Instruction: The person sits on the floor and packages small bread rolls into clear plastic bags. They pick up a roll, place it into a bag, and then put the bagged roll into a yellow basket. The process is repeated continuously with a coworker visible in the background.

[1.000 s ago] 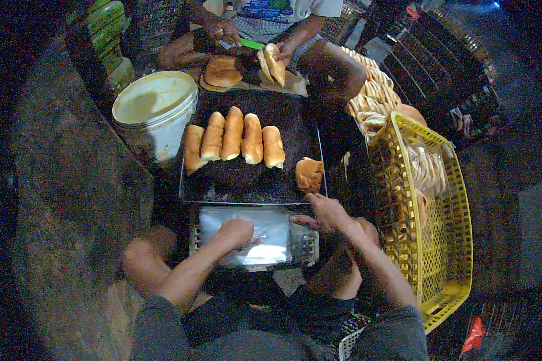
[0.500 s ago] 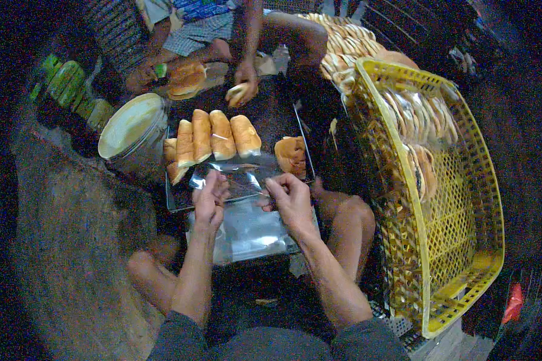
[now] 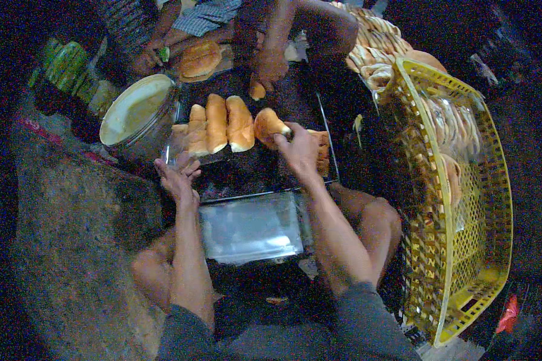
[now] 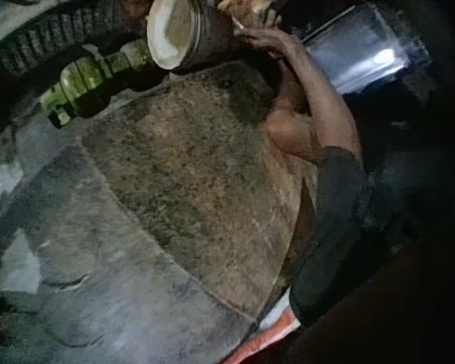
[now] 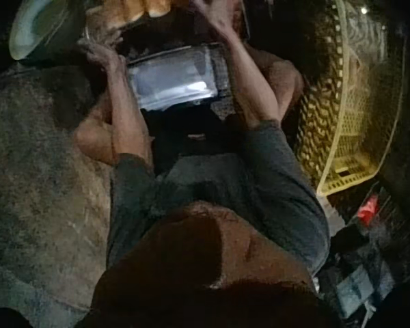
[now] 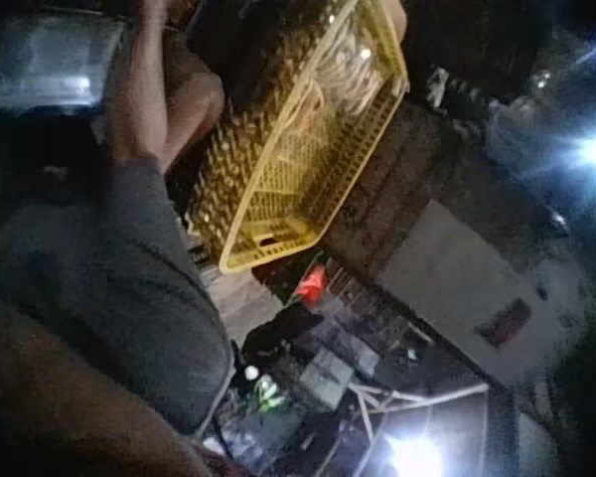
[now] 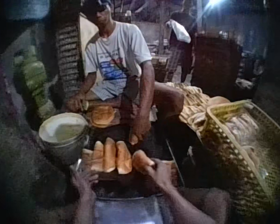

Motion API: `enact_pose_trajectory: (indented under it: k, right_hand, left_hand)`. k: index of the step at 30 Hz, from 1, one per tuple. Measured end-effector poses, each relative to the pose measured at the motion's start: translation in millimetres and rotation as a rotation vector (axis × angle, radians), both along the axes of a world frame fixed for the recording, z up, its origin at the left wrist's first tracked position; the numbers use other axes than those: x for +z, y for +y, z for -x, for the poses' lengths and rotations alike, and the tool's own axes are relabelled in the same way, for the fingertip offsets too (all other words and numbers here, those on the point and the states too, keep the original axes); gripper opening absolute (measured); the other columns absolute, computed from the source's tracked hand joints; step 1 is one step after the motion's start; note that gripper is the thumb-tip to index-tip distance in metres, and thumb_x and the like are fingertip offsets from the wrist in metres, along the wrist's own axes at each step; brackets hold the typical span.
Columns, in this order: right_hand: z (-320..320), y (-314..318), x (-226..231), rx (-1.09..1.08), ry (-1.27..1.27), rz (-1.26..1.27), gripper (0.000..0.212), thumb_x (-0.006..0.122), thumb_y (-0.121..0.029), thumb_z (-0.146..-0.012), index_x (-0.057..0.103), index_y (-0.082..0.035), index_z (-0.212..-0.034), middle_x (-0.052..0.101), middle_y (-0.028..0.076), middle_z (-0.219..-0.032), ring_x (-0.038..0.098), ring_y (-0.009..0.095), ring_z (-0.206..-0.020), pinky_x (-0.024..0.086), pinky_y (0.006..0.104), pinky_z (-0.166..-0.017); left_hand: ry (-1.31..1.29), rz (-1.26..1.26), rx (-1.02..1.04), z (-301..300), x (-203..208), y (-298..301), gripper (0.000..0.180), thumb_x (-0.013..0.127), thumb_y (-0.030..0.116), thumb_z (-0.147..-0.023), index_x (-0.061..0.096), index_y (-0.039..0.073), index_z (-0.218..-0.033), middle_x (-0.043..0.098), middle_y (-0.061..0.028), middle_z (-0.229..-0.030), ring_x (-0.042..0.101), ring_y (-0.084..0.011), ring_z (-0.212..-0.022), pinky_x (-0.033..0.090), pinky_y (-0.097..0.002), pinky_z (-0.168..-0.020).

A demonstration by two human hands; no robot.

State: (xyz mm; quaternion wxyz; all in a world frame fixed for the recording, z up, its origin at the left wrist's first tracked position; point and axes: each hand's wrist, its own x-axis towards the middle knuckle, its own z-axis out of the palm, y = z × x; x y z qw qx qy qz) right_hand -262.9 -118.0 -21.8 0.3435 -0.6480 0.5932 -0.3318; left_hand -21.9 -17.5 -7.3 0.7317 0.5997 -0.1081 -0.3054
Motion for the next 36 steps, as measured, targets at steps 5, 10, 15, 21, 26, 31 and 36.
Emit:
enact_pose_trajectory:
  k: [5,10,15,21,26,31,36]
  right_hand:
    - [71.1,47.9,95.8,0.021,-0.573,-0.284,0.061,0.061,-0.024,-0.077,0.047,0.004,-0.13,0.06,0.017,-0.115,0.06,0.024,-0.1,0.048,0.0349,-0.085]
    - [70.2,66.2,136.3,0.109,-0.747,-0.336,0.06,0.059,-0.026,-0.077,0.048,-0.002,-0.131,0.057,0.015,-0.119,0.057,0.024,-0.103,0.046,0.0348,-0.087]
    - [58.1,69.1,116.9,0.208,-0.579,-0.265,0.065,0.061,-0.029,-0.082,0.041,0.004,-0.134,0.054,0.018,-0.122,0.056,0.023,-0.106,0.045,0.0332,-0.089]
    - [-1.6,144.0,147.9,0.243,-0.287,0.556,0.043,0.065,-0.021,-0.082,0.055,-0.002,-0.119,0.047,0.018,-0.13,0.04,0.033,-0.128,0.031,0.0437,-0.107]
    - [5.1,147.3,175.5,0.104,0.265,0.887,0.049,0.077,-0.023,-0.068,0.058,-0.011,-0.111,0.037,0.013,-0.142,0.025,0.042,-0.136,0.016,0.0609,-0.109]
    - [42.5,154.7,227.3,0.235,0.944,0.719,0.068,0.07,-0.032,-0.075,0.043,-0.012,-0.134,0.052,0.015,-0.128,0.045,0.036,-0.122,0.034,0.0523,-0.1]
    - [187.4,105.7,270.3,-0.163,0.355,0.284,0.049,0.066,-0.031,-0.08,0.05,-0.008,-0.119,0.067,0.017,-0.086,0.066,0.035,-0.08,0.052,0.0433,-0.071]
  left_hand:
    - [-0.236,-0.039,-0.114,5.3,12.9,1.1,0.076,0.032,0.056,-0.096,0.042,-0.013,-0.126,0.056,-0.0274,-0.121,0.069,-0.0325,-0.077,0.056,-0.0281,-0.048]
    - [-0.264,0.074,-0.255,48.1,43.2,7.4,0.071,0.03,0.054,-0.097,0.044,-0.009,-0.126,0.056,-0.0243,-0.119,0.067,-0.031,-0.091,0.059,-0.0308,-0.053]
    - [0.126,0.278,-0.614,91.2,53.8,27.1,0.06,0.039,0.051,-0.096,0.046,-0.001,-0.126,0.058,-0.0189,-0.116,0.066,-0.0265,-0.094,0.059,-0.0341,-0.067]
    - [0.47,0.409,-0.558,80.1,55.1,49.9,0.064,0.056,0.055,-0.087,0.046,0.008,-0.129,0.056,-0.0106,-0.123,0.057,-0.021,-0.107,0.044,-0.0365,-0.096]
    - [0.645,0.375,-0.451,91.2,64.2,43.3,0.06,0.066,0.042,-0.085,0.047,0.007,-0.13,0.055,-0.0093,-0.126,0.056,-0.0217,-0.109,0.048,-0.0355,-0.091]
    - [0.15,0.414,-0.685,153.0,116.8,37.9,0.075,0.059,0.055,-0.086,0.041,0.001,-0.136,0.051,-0.01,-0.125,0.049,-0.0228,-0.117,0.041,-0.0428,-0.097]
    - [-0.939,-0.144,-0.843,146.1,103.5,32.5,0.1,0.051,0.067,-0.083,0.014,-0.001,-0.147,0.031,-0.0223,-0.143,0.03,-0.0354,-0.132,0.019,-0.0442,-0.111]
